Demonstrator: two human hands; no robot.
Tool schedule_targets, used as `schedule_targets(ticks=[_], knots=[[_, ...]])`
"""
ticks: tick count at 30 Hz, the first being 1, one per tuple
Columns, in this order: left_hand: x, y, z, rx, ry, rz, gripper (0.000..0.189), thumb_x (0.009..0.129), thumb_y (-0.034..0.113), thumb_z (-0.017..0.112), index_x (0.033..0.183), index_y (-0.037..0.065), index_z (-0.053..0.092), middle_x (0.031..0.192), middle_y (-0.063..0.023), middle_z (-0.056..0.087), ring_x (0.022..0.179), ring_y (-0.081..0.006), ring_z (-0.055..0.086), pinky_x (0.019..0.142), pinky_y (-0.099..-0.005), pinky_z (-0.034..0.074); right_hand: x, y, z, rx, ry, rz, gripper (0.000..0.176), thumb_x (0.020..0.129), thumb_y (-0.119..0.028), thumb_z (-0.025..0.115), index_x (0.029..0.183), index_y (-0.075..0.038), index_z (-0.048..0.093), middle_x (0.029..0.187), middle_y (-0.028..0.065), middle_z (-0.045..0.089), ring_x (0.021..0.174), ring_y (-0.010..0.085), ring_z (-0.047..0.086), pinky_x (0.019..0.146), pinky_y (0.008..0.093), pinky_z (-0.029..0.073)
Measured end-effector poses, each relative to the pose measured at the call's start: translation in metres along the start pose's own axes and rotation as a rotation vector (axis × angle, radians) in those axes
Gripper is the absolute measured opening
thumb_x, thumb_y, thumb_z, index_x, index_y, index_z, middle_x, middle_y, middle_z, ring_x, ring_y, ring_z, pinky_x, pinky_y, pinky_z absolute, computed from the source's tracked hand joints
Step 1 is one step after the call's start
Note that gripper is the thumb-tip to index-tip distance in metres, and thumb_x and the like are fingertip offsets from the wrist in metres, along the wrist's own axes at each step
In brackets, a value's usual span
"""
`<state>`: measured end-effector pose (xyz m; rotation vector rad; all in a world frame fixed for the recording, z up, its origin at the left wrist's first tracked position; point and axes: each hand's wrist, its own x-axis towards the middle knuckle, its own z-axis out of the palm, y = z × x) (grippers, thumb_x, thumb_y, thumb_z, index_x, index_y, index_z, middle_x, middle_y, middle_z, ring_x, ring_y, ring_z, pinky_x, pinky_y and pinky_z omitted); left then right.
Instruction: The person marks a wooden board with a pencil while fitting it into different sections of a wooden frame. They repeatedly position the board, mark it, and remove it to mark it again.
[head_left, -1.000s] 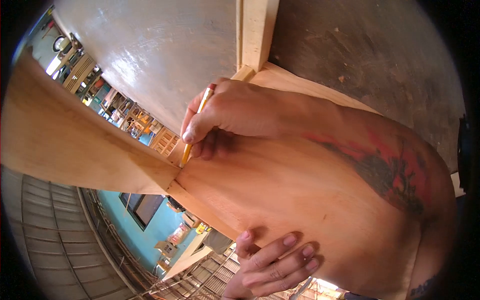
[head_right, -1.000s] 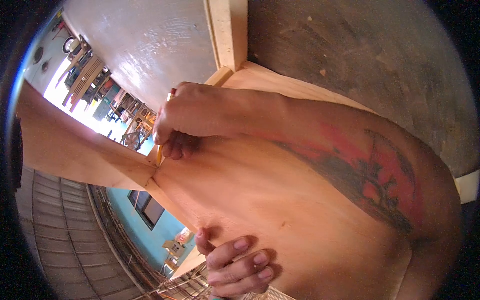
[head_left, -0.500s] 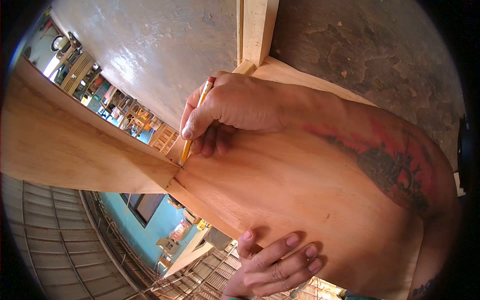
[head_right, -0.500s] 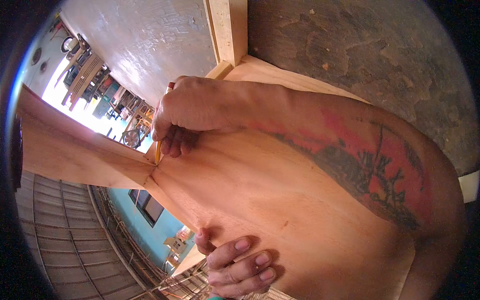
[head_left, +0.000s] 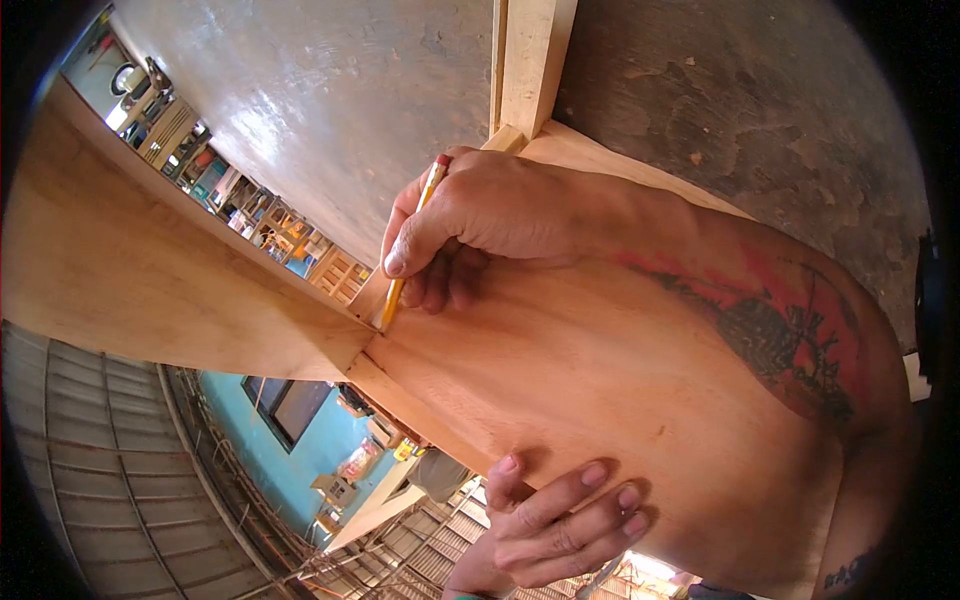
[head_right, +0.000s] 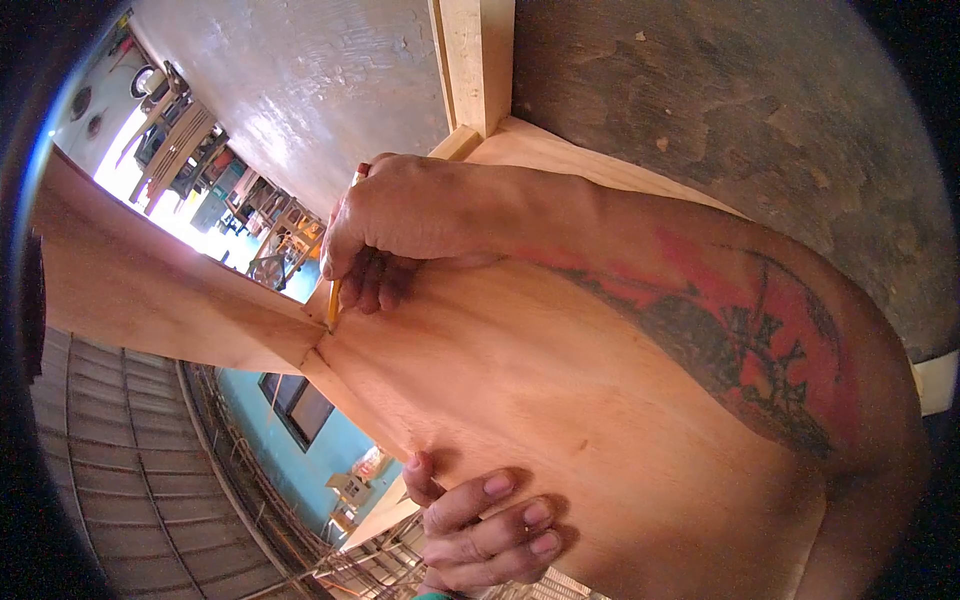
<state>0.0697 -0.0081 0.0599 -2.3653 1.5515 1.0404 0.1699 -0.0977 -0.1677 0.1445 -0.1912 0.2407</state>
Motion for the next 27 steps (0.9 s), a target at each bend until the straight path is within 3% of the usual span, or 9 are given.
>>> schedule_targets(ticks=[4, 8, 11, 14, 20, 21, 27], knots=[[0.003, -0.001, -0.003, 0.02, -0.026, -0.023, 0.007, 0.082, 0.019, 0.072, 0.088, 0.02, 0.069, 0.092, 0.0015, 0.072, 0.105, -0.021, 0.063, 0.111, -0.0561, 0.029, -0.005, 0.001, 0.011, -0.112, 0.159, -0.034, 0.019, 0.08, -0.009, 0.067, 0.084, 0.009, 0.067, 0.073, 0.018, 0.067, 0.059, 0.0225, 0.066, 0.053, 0.0306, 0.056], [0.001, 0.006, -0.007, 0.073, -0.146, -0.157, 0.007, 0.081, 0.02, 0.073, 0.086, 0.021, 0.07, 0.091, 0.0024, 0.072, 0.105, -0.0195, 0.063, 0.112, -0.0551, 0.028, -0.002, 0.002, -0.008, -0.039, 0.11, 0.057, 0.022, 0.084, -0.019, 0.065, 0.093, 0.001, 0.064, 0.076, 0.013, 0.067, 0.065, 0.0171, 0.065, 0.056, 0.0288, 0.055], [-0.009, 0.008, 0.001, 0.158, -0.225, -0.356, 0.006, 0.08, 0.02, 0.074, 0.085, 0.022, 0.07, 0.091, 0.0031, 0.072, 0.104, -0.0184, 0.063, 0.113, -0.0544, 0.028, -0.027, -0.019, -0.027, -0.079, 0.342, -0.212, 0.021, 0.084, -0.02, 0.066, 0.091, 0.0, 0.064, 0.074, 0.0081, 0.065, 0.064, 0.0143, 0.064, 0.054, 0.0241, 0.052], [-0.007, -0.004, 0.007, 0.118, -0.013, -0.138, 0.007, 0.08, 0.021, 0.074, 0.086, 0.024, 0.071, 0.091, 0.0051, 0.072, 0.103, -0.0188, 0.064, 0.113, -0.0545, 0.028, -0.055, -0.029, -0.042, -0.342, 0.528, -0.327, 0.025, 0.08, -0.024, 0.065, 0.084, 0.001, 0.066, 0.072, 0.01, 0.064, 0.06, 0.0157, 0.06, 0.053, 0.0285, 0.052], [-0.015, -0.019, 0.022, 0.025, 0.297, 0.043, 0.011, 0.079, 0.022, 0.074, 0.086, 0.03, 0.072, 0.09, 0.009, 0.072, 0.1, -0.0195, 0.066, 0.112, -0.0547, 0.029, -0.066, 0.005, -0.084, -0.271, 0.825, -0.351, 0.02, 0.085, -0.021, 0.063, 0.085, 0.0, 0.063, 0.074, 0.0077, 0.064, 0.063, 0.013, 0.06, 0.057, 0.0261, 0.05], [-0.014, -0.017, 0.021, 0.054, 0.289, 0.043, 0.011, 0.079, 0.022, 0.074, 0.086, 0.029, 0.072, 0.09, 0.0086, 0.072, 0.101, -0.0195, 0.065, 0.112, -0.0547, 0.029, -0.068, 0.006, -0.083, -0.286, 0.796, -0.303, 0.022, 0.091, -0.022, 0.063, 0.091, 0.0, 0.061, 0.083, 0.0094, 0.063, 0.074, 0.0147, 0.061, 0.062, 0.0284, 0.052], [-0.007, -0.01, 0.014, 0.125, 0.166, -0.028, 0.012, 0.078, 0.019, 0.075, 0.086, 0.027, 0.071, 0.089, 0.0062, 0.072, 0.101, -0.0193, 0.065, 0.11, -0.0551, 0.032, -0.062, 0.012, -0.081, -0.359, 0.879, -0.291, 0.024, 0.09, -0.023, 0.062, 0.087, 0.0, 0.062, 0.075, 0.0074, 0.062, 0.066, 0.0132, 0.059, 0.057, 0.0272, 0.05]])
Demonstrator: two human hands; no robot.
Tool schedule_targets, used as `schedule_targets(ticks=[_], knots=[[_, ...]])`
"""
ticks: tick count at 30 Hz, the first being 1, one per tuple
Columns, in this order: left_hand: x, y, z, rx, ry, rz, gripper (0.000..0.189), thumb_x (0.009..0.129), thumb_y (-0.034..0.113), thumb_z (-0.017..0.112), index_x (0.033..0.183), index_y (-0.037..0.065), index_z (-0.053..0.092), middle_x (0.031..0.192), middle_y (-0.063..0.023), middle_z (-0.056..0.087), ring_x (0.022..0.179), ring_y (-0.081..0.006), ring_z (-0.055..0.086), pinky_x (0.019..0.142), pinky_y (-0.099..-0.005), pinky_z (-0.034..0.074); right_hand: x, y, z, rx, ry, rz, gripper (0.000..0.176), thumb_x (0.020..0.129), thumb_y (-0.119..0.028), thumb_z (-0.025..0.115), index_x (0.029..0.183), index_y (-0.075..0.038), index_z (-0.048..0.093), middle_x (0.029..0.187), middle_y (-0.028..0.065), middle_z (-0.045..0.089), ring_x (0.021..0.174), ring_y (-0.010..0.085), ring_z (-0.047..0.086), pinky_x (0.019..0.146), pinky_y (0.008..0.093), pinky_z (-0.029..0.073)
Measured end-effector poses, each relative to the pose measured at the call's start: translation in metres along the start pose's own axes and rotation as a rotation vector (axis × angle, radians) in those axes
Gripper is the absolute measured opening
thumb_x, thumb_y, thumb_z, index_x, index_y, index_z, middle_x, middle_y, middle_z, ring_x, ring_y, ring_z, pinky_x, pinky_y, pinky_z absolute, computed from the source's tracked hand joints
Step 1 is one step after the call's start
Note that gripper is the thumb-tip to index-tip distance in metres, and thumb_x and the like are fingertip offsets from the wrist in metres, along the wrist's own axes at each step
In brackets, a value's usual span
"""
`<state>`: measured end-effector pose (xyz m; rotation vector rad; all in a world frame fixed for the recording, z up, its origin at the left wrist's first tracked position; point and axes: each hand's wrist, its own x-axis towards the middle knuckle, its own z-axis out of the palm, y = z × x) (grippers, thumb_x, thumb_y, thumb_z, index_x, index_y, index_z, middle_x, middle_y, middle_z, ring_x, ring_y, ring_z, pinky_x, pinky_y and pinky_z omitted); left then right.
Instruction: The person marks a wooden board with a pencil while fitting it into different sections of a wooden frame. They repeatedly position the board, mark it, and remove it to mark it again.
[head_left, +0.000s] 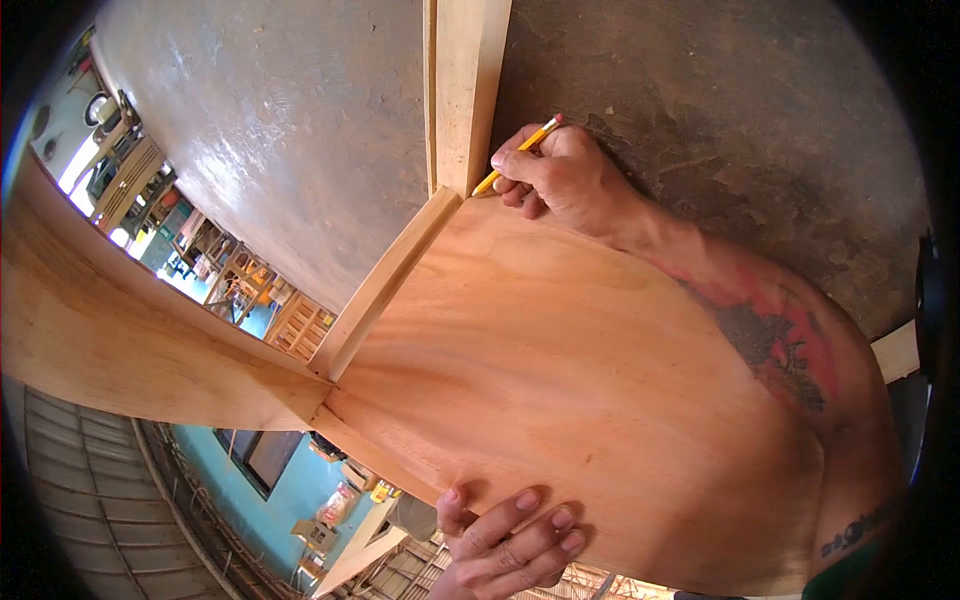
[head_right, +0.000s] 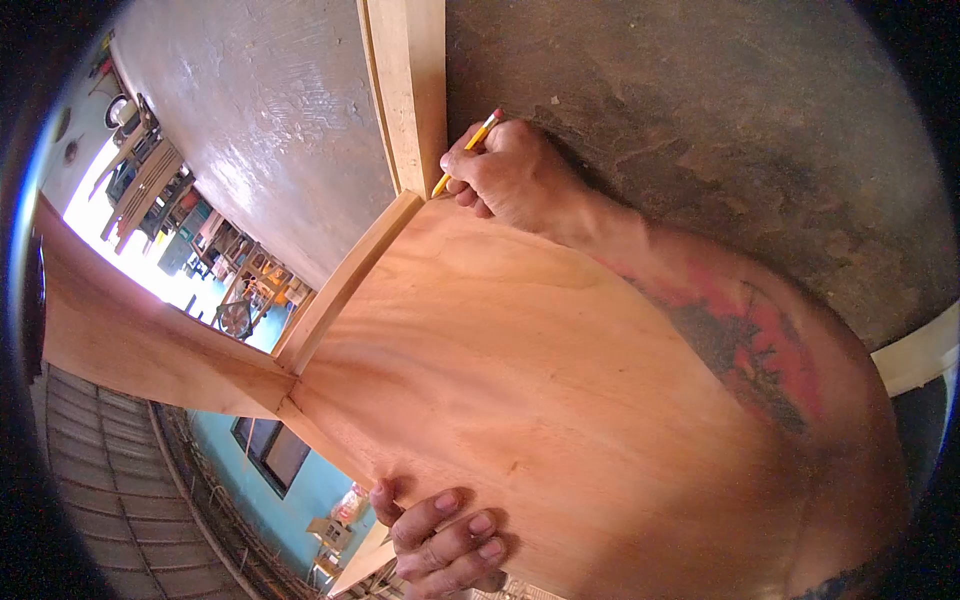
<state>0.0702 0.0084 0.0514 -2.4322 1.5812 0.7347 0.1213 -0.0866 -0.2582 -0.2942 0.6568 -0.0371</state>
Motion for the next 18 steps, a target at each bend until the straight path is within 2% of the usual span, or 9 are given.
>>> schedule_targets(ticks=[1, 9, 11, 12, 14, 17, 18], knots=[[0.001, 0.001, -0.001, 0.009, -0.015, -0.009, 0.012, 0.078, 0.019, 0.076, 0.086, 0.026, 0.071, 0.089, 0.0059, 0.072, 0.102, -0.0192, 0.064, 0.11, -0.0552, 0.033, 0.001, 0.001, 0.001, -0.056, 0.017, -0.01, 0.025, 0.089, -0.023, 0.061, 0.084, 0.002, 0.063, 0.07, 0.0068, 0.062, 0.06, 0.0117, 0.057, 0.054, 0.0271, 0.049], [0.009, 0.007, -0.007, 0.053, -0.116, -0.065, 0.014, 0.076, 0.016, 0.077, 0.086, 0.023, 0.07, 0.087, 0.0031, 0.071, 0.103, -0.0189, 0.063, 0.107, -0.0556, 0.036, 0.002, 0.003, 0.002, -0.116, 0.015, -0.057, 0.026, 0.088, -0.023, 0.061, 0.082, 0.001, 0.067, 0.069, 0.0073, 0.063, 0.06, 0.0113, 0.057, 0.054, 0.027, 0.049], [0.012, 0.009, -0.012, 0.073, -0.219, -0.105, 0.016, 0.076, 0.016, 0.079, 0.086, 0.024, 0.07, 0.089, 0.0038, 0.071, 0.103, -0.0194, 0.064, 0.106, -0.0555, 0.038, 0.003, 0.003, 0.003, -0.115, 0.012, -0.063, 0.026, 0.088, -0.023, 0.061, 0.082, 0.001, 0.067, 0.069, 0.0071, 0.064, 0.06, 0.0114, 0.058, 0.054, 0.0269, 0.049], [0.011, 0.007, -0.01, 0.073, -0.22, -0.106, 0.016, 0.076, 0.016, 0.079, 0.086, 0.024, 0.07, 0.089, 0.0038, 0.071, 0.103, -0.0194, 0.064, 0.106, -0.0555, 0.038, 0.002, 0.003, 0.004, -0.121, 0.015, -0.061, 0.026, 0.088, -0.023, 0.061, 0.082, 0.001, 0.067, 0.069, 0.007, 0.064, 0.06, 0.0115, 0.058, 0.054, 0.0269, 0.049], [0.009, 0.003, -0.005, 0.002, -0.094, -0.038, 0.017, 0.076, 0.016, 0.079, 0.087, 0.025, 0.069, 0.093, 0.0043, 0.071, 0.105, -0.0195, 0.064, 0.107, -0.0554, 0.037, 0.001, 0.001, 0.004, -0.127, 0.019, -0.059, 0.026, 0.088, -0.023, 0.061, 0.083, 0.001, 0.067, 0.069, 0.0069, 0.063, 0.06, 0.0116, 0.058, 0.054, 0.0268, 0.049], [0.005, 0.002, -0.003, -0.003, -0.072, -0.033, 0.018, 0.076, 0.016, 0.08, 0.088, 0.026, 0.069, 0.095, 0.004, 0.071, 0.106, -0.0194, 0.063, 0.109, -0.0558, 0.036, 0.002, 0.001, 0.003, -0.143, 0.019, -0.049, 0.025, 0.088, -0.023, 0.061, 0.083, 0.001, 0.067, 0.07, 0.0069, 0.063, 0.059, 0.0117, 0.057, 0.053, 0.0268, 0.049], [0.005, 0.002, -0.003, -0.003, -0.072, -0.033, 0.018, 0.076, 0.016, 0.08, 0.088, 0.026, 0.069, 0.095, 0.004, 0.071, 0.106, -0.0194, 0.063, 0.109, -0.0558, 0.036, 0.004, 0.002, 0.001, -0.142, 0.002, -0.032, 0.027, 0.089, -0.024, 0.062, 0.087, 0.002, 0.068, 0.074, 0.0086, 0.065, 0.064, 0.0126, 0.059, 0.055, 0.0265, 0.05]])
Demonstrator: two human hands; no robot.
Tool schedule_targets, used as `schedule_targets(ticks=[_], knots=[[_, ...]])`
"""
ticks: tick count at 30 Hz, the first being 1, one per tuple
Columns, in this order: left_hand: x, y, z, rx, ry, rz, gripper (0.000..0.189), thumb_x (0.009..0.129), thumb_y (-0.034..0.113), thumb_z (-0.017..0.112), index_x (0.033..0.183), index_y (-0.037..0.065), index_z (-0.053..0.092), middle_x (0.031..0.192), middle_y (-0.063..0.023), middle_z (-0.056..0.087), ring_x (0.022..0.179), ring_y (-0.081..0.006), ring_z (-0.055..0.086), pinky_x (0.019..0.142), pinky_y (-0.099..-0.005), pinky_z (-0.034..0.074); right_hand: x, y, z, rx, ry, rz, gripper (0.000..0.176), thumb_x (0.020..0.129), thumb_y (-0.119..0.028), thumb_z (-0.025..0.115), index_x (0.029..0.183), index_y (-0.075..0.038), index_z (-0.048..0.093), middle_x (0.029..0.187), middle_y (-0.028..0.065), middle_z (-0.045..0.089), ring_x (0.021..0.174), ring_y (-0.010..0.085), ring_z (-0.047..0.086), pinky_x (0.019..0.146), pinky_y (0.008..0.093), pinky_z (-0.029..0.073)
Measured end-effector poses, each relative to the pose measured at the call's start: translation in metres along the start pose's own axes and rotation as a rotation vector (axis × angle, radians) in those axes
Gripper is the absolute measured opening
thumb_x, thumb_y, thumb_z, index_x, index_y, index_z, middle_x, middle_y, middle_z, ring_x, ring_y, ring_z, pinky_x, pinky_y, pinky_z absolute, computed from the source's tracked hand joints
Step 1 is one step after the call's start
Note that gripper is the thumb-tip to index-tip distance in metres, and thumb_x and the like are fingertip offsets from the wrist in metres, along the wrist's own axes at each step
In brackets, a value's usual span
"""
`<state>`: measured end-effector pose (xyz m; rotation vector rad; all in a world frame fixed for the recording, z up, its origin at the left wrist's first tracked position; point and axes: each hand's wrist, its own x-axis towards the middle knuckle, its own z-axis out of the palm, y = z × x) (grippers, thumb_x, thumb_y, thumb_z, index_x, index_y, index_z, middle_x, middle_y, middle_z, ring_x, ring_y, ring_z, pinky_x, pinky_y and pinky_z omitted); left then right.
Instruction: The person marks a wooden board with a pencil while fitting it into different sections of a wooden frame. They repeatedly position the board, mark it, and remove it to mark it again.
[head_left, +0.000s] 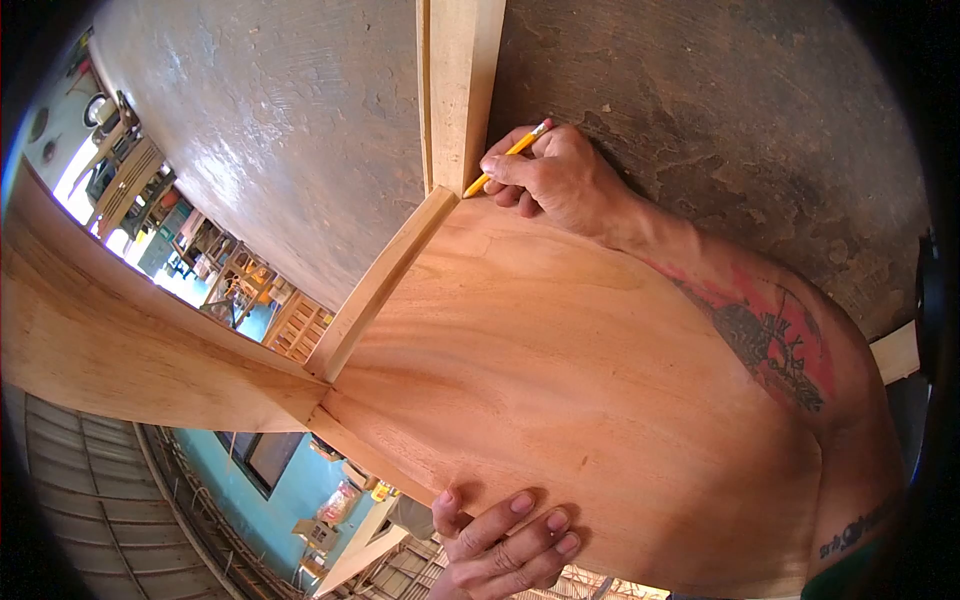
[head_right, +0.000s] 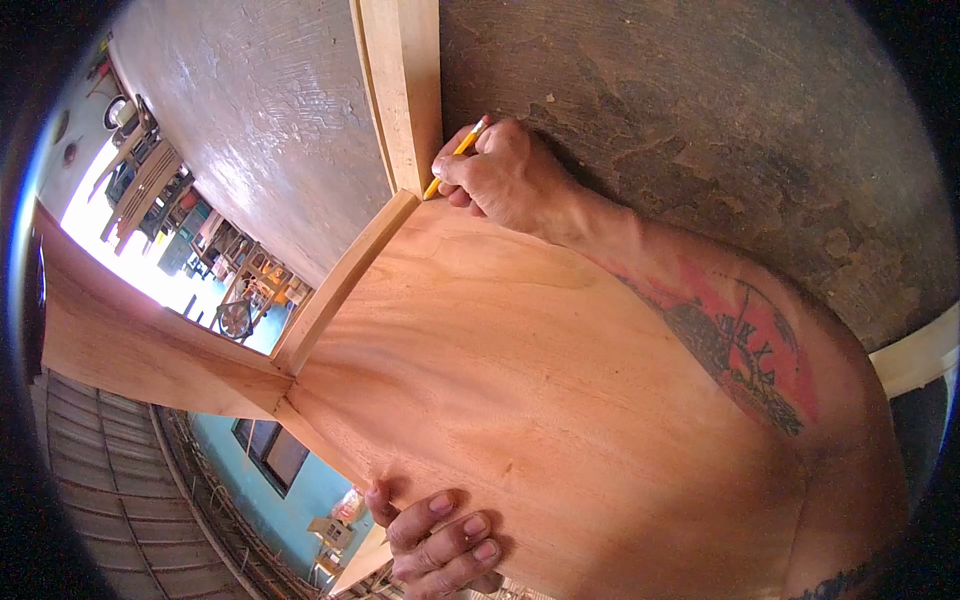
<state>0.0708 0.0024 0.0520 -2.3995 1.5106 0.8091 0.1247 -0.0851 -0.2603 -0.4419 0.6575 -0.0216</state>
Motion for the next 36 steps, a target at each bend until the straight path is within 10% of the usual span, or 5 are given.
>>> schedule_targets(ticks=[27, 36], knots=[[-0.006, -0.007, 0.007, -0.024, 0.128, 0.065, 0.018, 0.084, 0.021, 0.071, 0.1, 0.029, 0.072, 0.095, 0.0106, 0.074, 0.098, -0.0126, 0.067, 0.11, -0.048, 0.032, 0.002, 0.0, -0.001, -0.002, -0.032, 0.038, 0.026, 0.089, -0.024, 0.064, 0.09, 0.002, 0.069, 0.081, 0.0088, 0.068, 0.072, 0.0133, 0.061, 0.058, 0.0261, 0.05], [0.017, -0.002, -0.031, -0.097, -0.303, -0.012, 0.017, 0.081, 0.021, 0.069, 0.096, 0.03, 0.072, 0.103, 0.006, 0.072, 0.107, -0.0183, 0.064, 0.105, -0.0534, 0.038, 0.001, 0.001, -0.002, 0.024, -0.032, 0.049, 0.027, 0.089, -0.024, 0.064, 0.092, 0.002, 0.067, 0.082, 0.0095, 0.068, 0.073, 0.0137, 0.062, 0.058, 0.0262, 0.05]])
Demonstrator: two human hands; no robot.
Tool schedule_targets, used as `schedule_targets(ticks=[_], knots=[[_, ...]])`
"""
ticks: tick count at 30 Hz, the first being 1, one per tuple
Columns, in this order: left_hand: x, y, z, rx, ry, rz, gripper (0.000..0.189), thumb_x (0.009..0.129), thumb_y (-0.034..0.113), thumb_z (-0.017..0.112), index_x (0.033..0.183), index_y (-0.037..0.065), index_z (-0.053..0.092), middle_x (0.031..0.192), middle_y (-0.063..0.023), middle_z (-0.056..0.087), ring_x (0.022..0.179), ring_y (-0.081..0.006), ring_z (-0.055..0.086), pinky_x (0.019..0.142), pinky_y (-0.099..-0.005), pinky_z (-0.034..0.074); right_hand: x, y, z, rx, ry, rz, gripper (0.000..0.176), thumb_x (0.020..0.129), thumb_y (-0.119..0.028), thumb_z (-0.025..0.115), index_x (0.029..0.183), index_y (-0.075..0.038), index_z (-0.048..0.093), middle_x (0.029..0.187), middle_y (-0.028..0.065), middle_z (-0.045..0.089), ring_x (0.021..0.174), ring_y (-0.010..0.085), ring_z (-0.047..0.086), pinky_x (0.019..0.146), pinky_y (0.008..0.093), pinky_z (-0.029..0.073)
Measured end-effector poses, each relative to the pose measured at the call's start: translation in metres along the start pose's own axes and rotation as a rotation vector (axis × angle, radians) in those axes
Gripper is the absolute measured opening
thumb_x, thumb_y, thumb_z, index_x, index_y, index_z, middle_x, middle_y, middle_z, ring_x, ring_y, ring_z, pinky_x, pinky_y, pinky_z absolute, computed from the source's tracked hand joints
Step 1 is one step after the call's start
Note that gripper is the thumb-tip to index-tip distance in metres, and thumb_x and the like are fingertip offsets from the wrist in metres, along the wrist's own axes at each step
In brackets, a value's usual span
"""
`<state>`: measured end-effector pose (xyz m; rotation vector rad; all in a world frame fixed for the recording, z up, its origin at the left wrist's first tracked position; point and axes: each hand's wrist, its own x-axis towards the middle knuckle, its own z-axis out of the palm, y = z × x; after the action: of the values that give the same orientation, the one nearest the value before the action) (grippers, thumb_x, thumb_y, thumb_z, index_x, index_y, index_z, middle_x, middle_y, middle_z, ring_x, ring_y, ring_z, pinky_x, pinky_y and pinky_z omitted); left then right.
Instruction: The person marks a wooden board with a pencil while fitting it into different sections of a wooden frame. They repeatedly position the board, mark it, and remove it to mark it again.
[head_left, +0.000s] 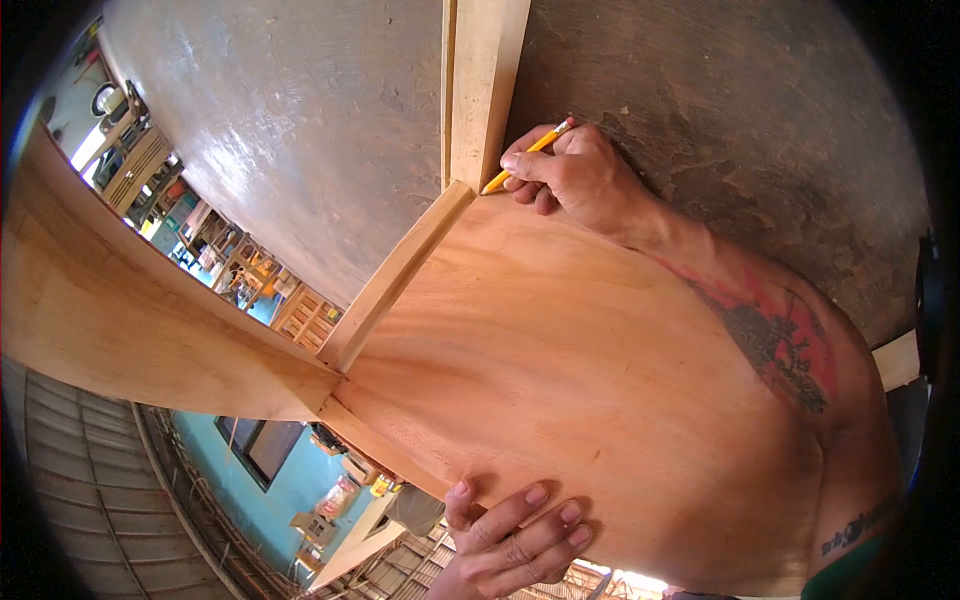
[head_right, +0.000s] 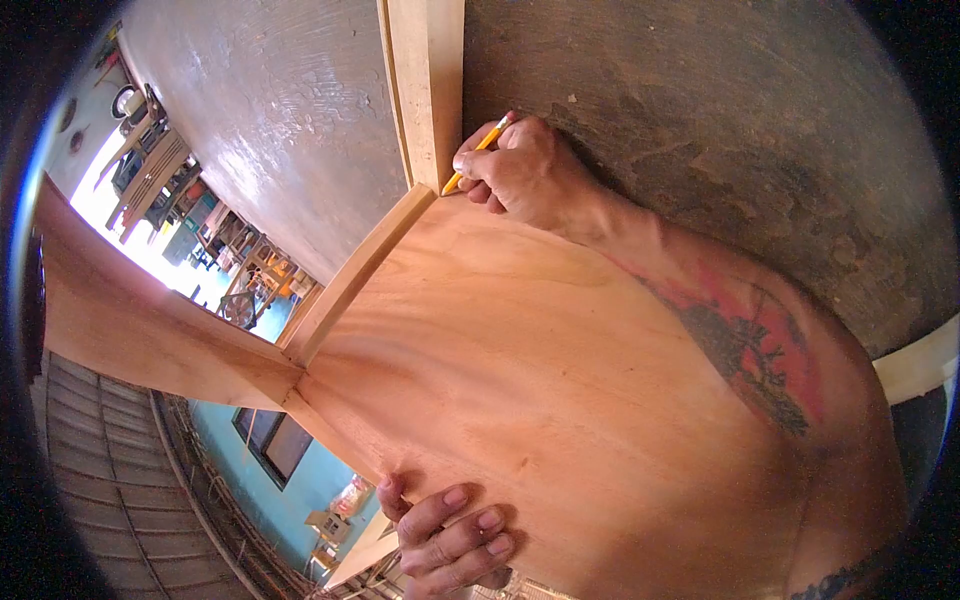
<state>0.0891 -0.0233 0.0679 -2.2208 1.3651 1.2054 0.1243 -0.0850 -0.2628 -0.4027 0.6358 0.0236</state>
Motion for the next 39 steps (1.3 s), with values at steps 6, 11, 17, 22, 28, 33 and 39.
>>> schedule_targets(ticks=[6, 11, 17, 22, 28, 33, 39], knots=[[0.0, -0.002, 0.014, 0.049, 0.114, 0.018, 0.025, 0.08, 0.021, 0.07, 0.102, 0.033, 0.071, 0.111, 0.0083, 0.07, 0.11, -0.0174, 0.063, 0.105, -0.0492, 0.038, 0.0, -0.001, 0.0, 0.003, 0.014, 0.007, 0.027, 0.088, -0.025, 0.065, 0.092, 0.002, 0.066, 0.082, 0.0094, 0.068, 0.072, 0.0135, 0.062, 0.058, 0.0263, 0.05], [-0.002, -0.005, 0.015, 0.049, 0.132, 0.069, 0.027, 0.08, 0.018, 0.07, 0.103, 0.033, 0.071, 0.113, 0.0086, 0.07, 0.113, -0.0177, 0.062, 0.108, -0.0497, 0.037, -0.001, -0.001, 0.0, -0.007, 0.012, 0.014, 0.027, 0.088, -0.025, 0.065, 0.092, 0.001, 0.067, 0.081, 0.0085, 0.067, 0.072, 0.0132, 0.062, 0.058, 0.0263, 0.05], [-0.012, -0.004, 0.041, 0.013, 0.407, 0.011, 0.017, 0.083, 0.02, 0.071, 0.097, 0.029, 0.072, 0.093, 0.0105, 0.074, 0.098, -0.0131, 0.067, 0.11, -0.0477, 0.031, 0.001, 0.002, -0.001, 0.003, 0.025, 0.022, 0.026, 0.088, -0.025, 0.065, 0.091, 0.001, 0.067, 0.079, 0.0079, 0.067, 0.07, 0.0131, 0.061, 0.058, 0.026, 0.05], [-0.005, -0.006, 0.025, 0.012, 0.294, 0.048, 0.022, 0.081, 0.018, 0.071, 0.099, 0.031, 0.071, 0.104, 0.0098, 0.071, 0.106, -0.0162, 0.064, 0.109, -0.0489, 0.034, 0.002, 0.003, 0.0, -0.006, -0.001, 0.008, 0.027, 0.088, -0.026, 0.065, 0.093, 0.001, 0.066, 0.08, 0.0079, 0.067, 0.071, 0.0129, 0.062, 0.058, 0.0257, 0.05], [-0.005, -0.006, 0.016, 0.034, 0.139, 0.058, 0.028, 0.082, 0.018, 0.069, 0.106, 0.032, 0.07, 0.117, 0.0076, 0.069, 0.115, -0.0184, 0.061, 0.107, -0.0516, 0.037, -0.001, 0.0, -0.003, 0.018, -0.008, 0.022, 0.027, 0.089, -0.026, 0.064, 0.094, 0.001, 0.066, 0.081, 0.008, 0.067, 0.07, 0.0128, 0.062, 0.058, 0.0258, 0.05], [-0.034, -0.015, 0.044, 0.025, 0.374, 0.049, 0.009, 0.078, 0.025, 0.074, 0.084, 0.03, 0.072, 0.089, 0.0083, 0.073, 0.101, -0.0215, 0.066, 0.114, -0.0561, 0.027, -0.001, -0.002, 0.002, 0.034, 0.003, 0.025, 0.025, 0.089, -0.024, 0.064, 0.093, 0.001, 0.066, 0.081, 0.0081, 0.066, 0.069, 0.0129, 0.061, 0.058, 0.0261, 0.049], [-0.026, -0.015, 0.034, 0.047, 0.367, 0.071, 0.011, 0.076, 0.024, 0.076, 0.084, 0.03, 0.072, 0.086, 0.0079, 0.073, 0.1, -0.0209, 0.065, 0.115, -0.0554, 0.027, -0.001, 0.001, 0.002, 0.027, 0.05, -0.018, 0.027, 0.087, -0.023, 0.06, 0.088, 0.003, 0.067, 0.074, 0.0101, 0.066, 0.062, 0.0141, 0.06, 0.056, 0.0286, 0.051]])
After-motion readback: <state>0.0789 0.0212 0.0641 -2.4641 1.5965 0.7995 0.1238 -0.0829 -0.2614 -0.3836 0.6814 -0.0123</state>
